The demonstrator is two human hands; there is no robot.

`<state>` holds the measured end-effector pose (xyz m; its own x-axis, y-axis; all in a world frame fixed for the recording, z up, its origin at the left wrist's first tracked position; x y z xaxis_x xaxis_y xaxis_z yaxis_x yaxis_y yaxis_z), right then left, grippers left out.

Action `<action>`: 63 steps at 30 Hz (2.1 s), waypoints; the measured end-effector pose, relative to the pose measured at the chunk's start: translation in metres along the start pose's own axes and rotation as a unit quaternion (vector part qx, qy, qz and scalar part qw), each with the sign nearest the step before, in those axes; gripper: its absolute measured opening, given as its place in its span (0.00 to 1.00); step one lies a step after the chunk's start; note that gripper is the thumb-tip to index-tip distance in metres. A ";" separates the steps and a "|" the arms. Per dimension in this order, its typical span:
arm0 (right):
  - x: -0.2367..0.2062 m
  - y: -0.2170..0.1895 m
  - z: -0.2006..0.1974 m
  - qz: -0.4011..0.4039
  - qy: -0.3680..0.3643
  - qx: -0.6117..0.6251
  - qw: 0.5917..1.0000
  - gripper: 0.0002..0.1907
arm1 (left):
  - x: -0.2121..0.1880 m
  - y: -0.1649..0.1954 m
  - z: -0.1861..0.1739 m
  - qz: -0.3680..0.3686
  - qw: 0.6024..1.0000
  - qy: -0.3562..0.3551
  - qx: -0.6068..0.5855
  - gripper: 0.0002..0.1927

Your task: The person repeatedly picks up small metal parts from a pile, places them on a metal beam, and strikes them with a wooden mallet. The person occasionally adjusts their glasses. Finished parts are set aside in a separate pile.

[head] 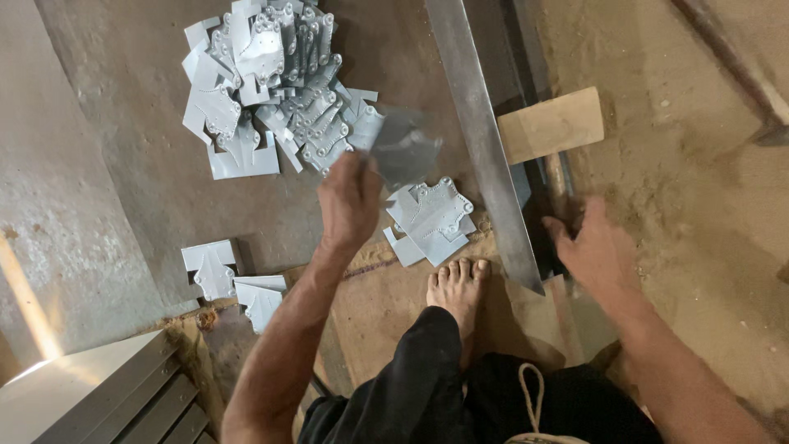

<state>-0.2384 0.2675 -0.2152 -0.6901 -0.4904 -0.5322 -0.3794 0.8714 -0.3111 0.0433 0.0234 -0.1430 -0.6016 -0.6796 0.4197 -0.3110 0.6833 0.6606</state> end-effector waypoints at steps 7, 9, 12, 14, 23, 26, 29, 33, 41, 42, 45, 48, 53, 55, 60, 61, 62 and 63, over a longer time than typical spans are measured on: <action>0.031 0.022 0.020 0.013 -0.046 0.099 0.994 0.20 | -0.018 -0.043 0.136 -0.431 0.599 0.243 -0.629 0.13; 0.035 0.046 0.043 0.084 -0.182 0.256 0.946 0.19 | -0.009 -0.031 0.163 -0.399 0.604 0.215 -0.656 0.16; 0.013 0.071 0.079 0.218 -0.370 0.411 0.804 0.23 | -0.009 -0.027 0.180 -0.379 0.629 0.190 -0.652 0.20; 0.020 0.087 0.058 0.226 -0.247 0.362 0.870 0.27 | -0.010 -0.031 0.182 -0.375 0.632 0.182 -0.654 0.21; -0.020 0.009 -0.083 -0.162 0.130 0.239 0.949 0.21 | -0.009 -0.033 0.194 -0.377 0.578 0.187 -0.699 0.19; -0.029 -0.007 -0.080 -0.240 0.087 0.372 0.893 0.21 | -0.008 -0.032 0.193 -0.371 0.584 0.179 -0.700 0.19; 0.002 -0.016 -0.041 -0.141 0.091 0.133 0.977 0.20 | -0.009 -0.034 0.192 -0.381 0.585 0.181 -0.693 0.19; 0.021 -0.006 -0.040 -0.092 0.104 0.178 0.974 0.24 | -0.008 -0.034 0.194 -0.388 0.580 0.189 -0.691 0.18; 0.006 -0.037 -0.048 -0.216 0.120 0.139 0.959 0.21 | -0.006 -0.032 0.198 -0.389 0.579 0.184 -0.692 0.18; 0.019 -0.023 -0.046 -0.136 0.051 0.286 0.947 0.21 | -0.007 -0.032 0.198 -0.391 0.582 0.183 -0.689 0.18; 0.034 -0.003 -0.024 0.028 -0.093 0.563 0.821 0.23 | -0.006 -0.031 0.200 -0.388 0.577 0.183 -0.695 0.17; 0.034 -0.009 -0.017 0.056 -0.130 0.525 0.839 0.24 | -0.006 -0.031 0.201 -0.387 0.576 0.186 -0.696 0.17; 0.039 0.005 -0.005 0.166 -0.168 0.573 0.785 0.26 | -0.007 -0.032 0.203 -0.405 0.572 0.189 -0.688 0.17; 0.040 0.006 -0.007 0.155 -0.175 0.581 0.780 0.26 | -0.008 -0.032 0.203 -0.416 0.570 0.193 -0.682 0.17; 0.033 0.022 0.011 0.193 -0.216 0.451 0.844 0.26 | -0.004 -0.030 0.201 -0.403 0.580 0.191 -0.682 0.17; 0.034 0.027 0.010 0.203 -0.194 0.524 0.804 0.25 | -0.006 -0.031 0.202 -0.407 0.581 0.191 -0.678 0.17; 0.035 0.032 0.009 0.211 -0.171 0.594 0.757 0.25 | -0.005 -0.031 0.205 -0.404 0.579 0.189 -0.683 0.17; 0.034 0.032 0.015 0.210 -0.191 0.517 0.807 0.28 | -0.007 -0.032 0.207 -0.402 0.577 0.187 -0.686 0.17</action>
<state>-0.2647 0.2790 -0.2549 -0.3076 -0.2947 -0.9047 0.6935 0.5816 -0.4252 -0.0952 0.0614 -0.2956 -0.3875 -0.8149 -0.4311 0.6506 -0.5730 0.4984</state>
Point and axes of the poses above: each hand's wrist, its own x-axis towards the middle knuckle, its own z-axis out of the palm, y = z × x, the point moved 10 cm from there along x, towards the middle knuckle, and after that the axes turned 15 degrees about z, right-handed, at the moved point
